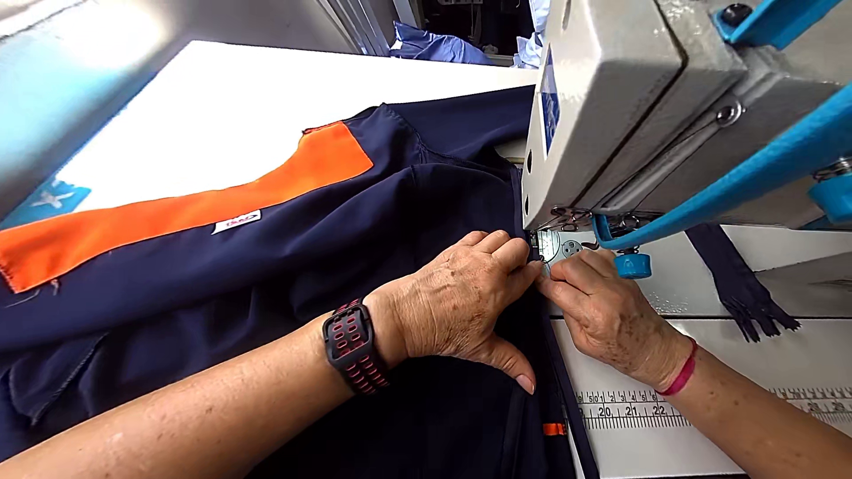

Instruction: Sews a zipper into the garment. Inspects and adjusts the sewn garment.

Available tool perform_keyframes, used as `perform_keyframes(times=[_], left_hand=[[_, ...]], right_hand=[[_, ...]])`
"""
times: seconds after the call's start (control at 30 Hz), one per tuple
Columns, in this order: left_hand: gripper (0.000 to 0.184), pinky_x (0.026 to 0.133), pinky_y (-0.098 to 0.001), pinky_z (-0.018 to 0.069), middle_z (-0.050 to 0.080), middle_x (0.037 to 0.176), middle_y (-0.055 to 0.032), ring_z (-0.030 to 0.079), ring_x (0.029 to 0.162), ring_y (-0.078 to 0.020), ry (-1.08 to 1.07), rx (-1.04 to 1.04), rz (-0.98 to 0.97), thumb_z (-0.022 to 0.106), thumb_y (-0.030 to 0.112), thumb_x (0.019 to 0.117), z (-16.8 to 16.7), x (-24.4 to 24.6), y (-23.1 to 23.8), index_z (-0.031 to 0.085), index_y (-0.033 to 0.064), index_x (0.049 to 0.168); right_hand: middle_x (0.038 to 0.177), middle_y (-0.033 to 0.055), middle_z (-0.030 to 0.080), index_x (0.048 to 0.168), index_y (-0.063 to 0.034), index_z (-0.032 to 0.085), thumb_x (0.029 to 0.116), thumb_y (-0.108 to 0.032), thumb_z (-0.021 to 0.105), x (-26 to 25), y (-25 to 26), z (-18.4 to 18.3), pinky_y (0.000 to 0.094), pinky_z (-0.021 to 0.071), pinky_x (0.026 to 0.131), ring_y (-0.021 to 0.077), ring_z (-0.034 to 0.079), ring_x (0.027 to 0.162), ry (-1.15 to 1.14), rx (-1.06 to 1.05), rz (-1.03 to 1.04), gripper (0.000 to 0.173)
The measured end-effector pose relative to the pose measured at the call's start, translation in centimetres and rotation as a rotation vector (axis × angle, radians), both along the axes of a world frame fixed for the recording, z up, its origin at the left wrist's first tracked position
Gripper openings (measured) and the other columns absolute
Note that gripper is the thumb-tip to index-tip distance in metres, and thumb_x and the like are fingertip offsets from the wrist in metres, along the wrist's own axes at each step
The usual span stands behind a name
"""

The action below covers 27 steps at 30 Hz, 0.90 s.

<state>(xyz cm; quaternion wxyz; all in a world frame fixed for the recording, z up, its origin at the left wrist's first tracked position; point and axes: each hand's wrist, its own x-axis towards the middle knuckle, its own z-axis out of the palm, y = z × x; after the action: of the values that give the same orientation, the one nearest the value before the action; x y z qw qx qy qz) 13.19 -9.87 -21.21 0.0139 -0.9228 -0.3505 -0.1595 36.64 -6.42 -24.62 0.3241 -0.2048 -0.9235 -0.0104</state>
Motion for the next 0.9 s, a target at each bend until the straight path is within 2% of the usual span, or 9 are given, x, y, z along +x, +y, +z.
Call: perform_keyframes(times=[0.07,0.23,0.33,0.4,0.47,0.5,0.67,0.8,0.9], left_hand=[[0.105,0.079,-0.0396,0.0536,0.069,0.105,-0.0084,0.065,0.099,-0.0253,0.003,0.016,-0.009,0.040,0.092,0.0745,0.0,-0.1,-0.2,0.072,0.0047,0.123],[0.096,0.096,-0.0397,0.0549,0.072,0.116,-0.0116,0.068,0.112,-0.0254,-0.009,0.029,0.007,0.039,0.085,0.0826,-0.5,-0.6,-1.0,0.073,0.0039,0.122],[0.090,0.098,-0.0401,0.0539,0.072,0.118,-0.0106,0.067,0.115,-0.0247,-0.034,0.043,0.025,0.040,0.082,0.0863,-0.8,-0.6,-1.0,0.074,0.0053,0.120],[0.087,0.100,-0.0430,0.0511,0.069,0.126,-0.0119,0.064,0.121,-0.0263,-0.028,0.071,0.047,0.039,0.081,0.0880,-1.0,-0.8,-1.1,0.075,0.0088,0.121],[0.085,0.105,-0.0452,0.0465,0.065,0.136,-0.0124,0.059,0.129,-0.0270,-0.032,0.066,0.064,0.038,0.081,0.0890,-1.4,-1.0,-1.3,0.074,0.0117,0.124],[0.085,0.108,-0.0449,0.0454,0.065,0.138,-0.0114,0.058,0.131,-0.0258,-0.037,0.061,0.062,0.038,0.080,0.0897,-1.6,-1.1,-1.4,0.073,0.0114,0.125],[0.086,0.112,-0.0438,0.0448,0.064,0.139,-0.0121,0.058,0.133,-0.0250,-0.076,0.019,0.065,0.041,0.079,0.0901,-2.0,-0.9,-1.6,0.070,0.0081,0.129],[0.081,0.113,-0.0390,0.0450,0.067,0.135,-0.0125,0.059,0.132,-0.0244,-0.106,0.008,0.056,0.044,0.073,0.0929,-2.0,-0.7,-1.6,0.070,0.0055,0.129],[0.076,0.114,-0.0382,0.0443,0.067,0.136,-0.0115,0.058,0.134,-0.0236,-0.128,-0.017,0.047,0.047,0.070,0.0939,-2.1,-1.0,-1.5,0.070,0.0065,0.129]], right_hand=[[0.084,0.0052,0.066,0.092,-0.0102,0.079,0.0893,-0.007,0.053,0.0,0.0,-0.1,0.0374,0.0451,0.073,0.0222,0.062,0.084,0.003,0.003,-0.001,0.026],[0.084,0.0047,0.067,0.095,-0.0099,0.080,0.0898,-0.007,0.053,-0.1,0.0,-0.1,0.0372,0.0447,0.073,0.0220,0.062,0.084,0.005,-0.006,-0.010,0.027],[0.086,0.0053,0.067,0.095,-0.0102,0.080,0.0891,-0.007,0.053,-0.1,0.1,0.0,0.0373,0.0443,0.073,0.0228,0.062,0.086,0.011,-0.003,-0.009,0.028],[0.098,0.0070,0.072,0.094,-0.0109,0.079,0.0887,-0.007,0.053,0.0,0.1,-0.1,0.0392,0.0462,0.077,0.0246,0.065,0.096,0.001,-0.002,-0.007,0.028],[0.118,0.0077,0.074,0.093,-0.0109,0.078,0.0900,-0.007,0.052,0.0,0.1,-0.1,0.0422,0.0478,0.087,0.0251,0.066,0.112,-0.016,-0.016,-0.001,0.027],[0.120,0.0070,0.074,0.093,-0.0106,0.078,0.0902,-0.006,0.052,0.0,0.1,0.0,0.0427,0.0469,0.091,0.0244,0.065,0.115,-0.020,-0.023,0.001,0.027],[0.113,0.0039,0.076,0.091,-0.0116,0.078,0.0892,-0.007,0.051,0.0,-0.3,0.3,0.0423,0.0444,0.086,0.0224,0.067,0.104,-0.060,0.014,-0.038,0.027],[0.110,0.0039,0.077,0.092,-0.0117,0.079,0.0882,-0.007,0.050,0.1,-0.4,0.2,0.0425,0.0441,0.086,0.0224,0.067,0.101,-0.059,0.018,-0.054,0.029],[0.110,0.0049,0.077,0.098,-0.0116,0.078,0.0873,-0.007,0.049,0.0,-0.4,0.1,0.0424,0.0450,0.085,0.0223,0.068,0.101,-0.045,0.022,-0.060,0.031]])
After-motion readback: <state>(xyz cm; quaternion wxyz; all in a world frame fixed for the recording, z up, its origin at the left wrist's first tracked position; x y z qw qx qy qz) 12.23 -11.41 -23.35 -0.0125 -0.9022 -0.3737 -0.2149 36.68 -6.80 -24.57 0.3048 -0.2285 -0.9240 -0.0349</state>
